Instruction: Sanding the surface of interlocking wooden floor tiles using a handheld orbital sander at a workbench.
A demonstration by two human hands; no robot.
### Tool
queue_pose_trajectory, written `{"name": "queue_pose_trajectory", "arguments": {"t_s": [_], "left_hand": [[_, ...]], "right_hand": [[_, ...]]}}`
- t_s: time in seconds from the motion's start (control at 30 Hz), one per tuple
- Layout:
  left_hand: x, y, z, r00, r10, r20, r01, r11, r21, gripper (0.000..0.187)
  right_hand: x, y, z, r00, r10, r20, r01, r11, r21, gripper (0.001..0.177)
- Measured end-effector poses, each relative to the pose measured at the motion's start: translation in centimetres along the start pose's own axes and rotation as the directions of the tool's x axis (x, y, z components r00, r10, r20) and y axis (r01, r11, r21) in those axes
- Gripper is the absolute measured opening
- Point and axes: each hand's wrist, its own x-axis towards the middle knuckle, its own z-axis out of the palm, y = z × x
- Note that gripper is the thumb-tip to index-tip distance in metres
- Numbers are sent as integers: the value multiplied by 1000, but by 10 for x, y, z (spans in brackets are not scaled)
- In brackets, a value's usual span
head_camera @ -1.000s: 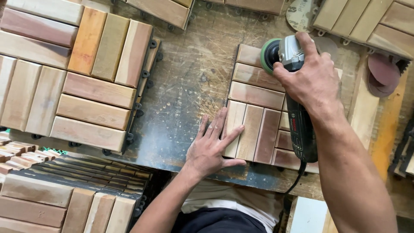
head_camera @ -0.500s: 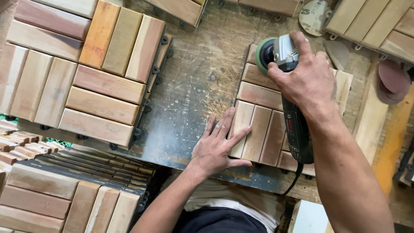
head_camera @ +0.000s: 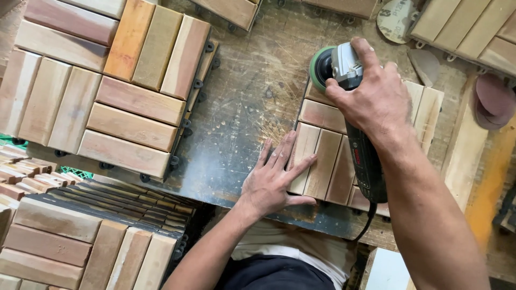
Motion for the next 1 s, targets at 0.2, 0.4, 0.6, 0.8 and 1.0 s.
{"name": "queue_pose_trajectory", "arguments": {"t_s": [0.2, 0.4, 0.6, 0.8, 1.0], "left_hand": [[0, 0, -1, 1000, 4, -11, -4, 1000, -12, 104], [-1, 0, 0, 1000, -1, -8, 1, 1000, -13, 103], [-1, 1, -1, 1000, -1, -27, 0, 1000, -18, 101], [-1, 1, -2, 1000, 0, -20, 0, 1000, -8, 102], [-2, 1, 3, 1000, 1, 29, -1, 1000, 25, 106]], "right_hand": [[-6, -4, -1, 1000, -18, 5, 18, 1000, 14, 75], [-12, -7, -1, 1000, -14, 27, 14, 1000, 12, 76], [-21, -11, -1, 999, -17, 40, 16, 1000, 17, 76], [-24, 4, 0, 999, 4, 33, -4, 1000, 4, 79], [-29, 23, -8, 996, 75, 42, -75, 997, 8, 75]]}}
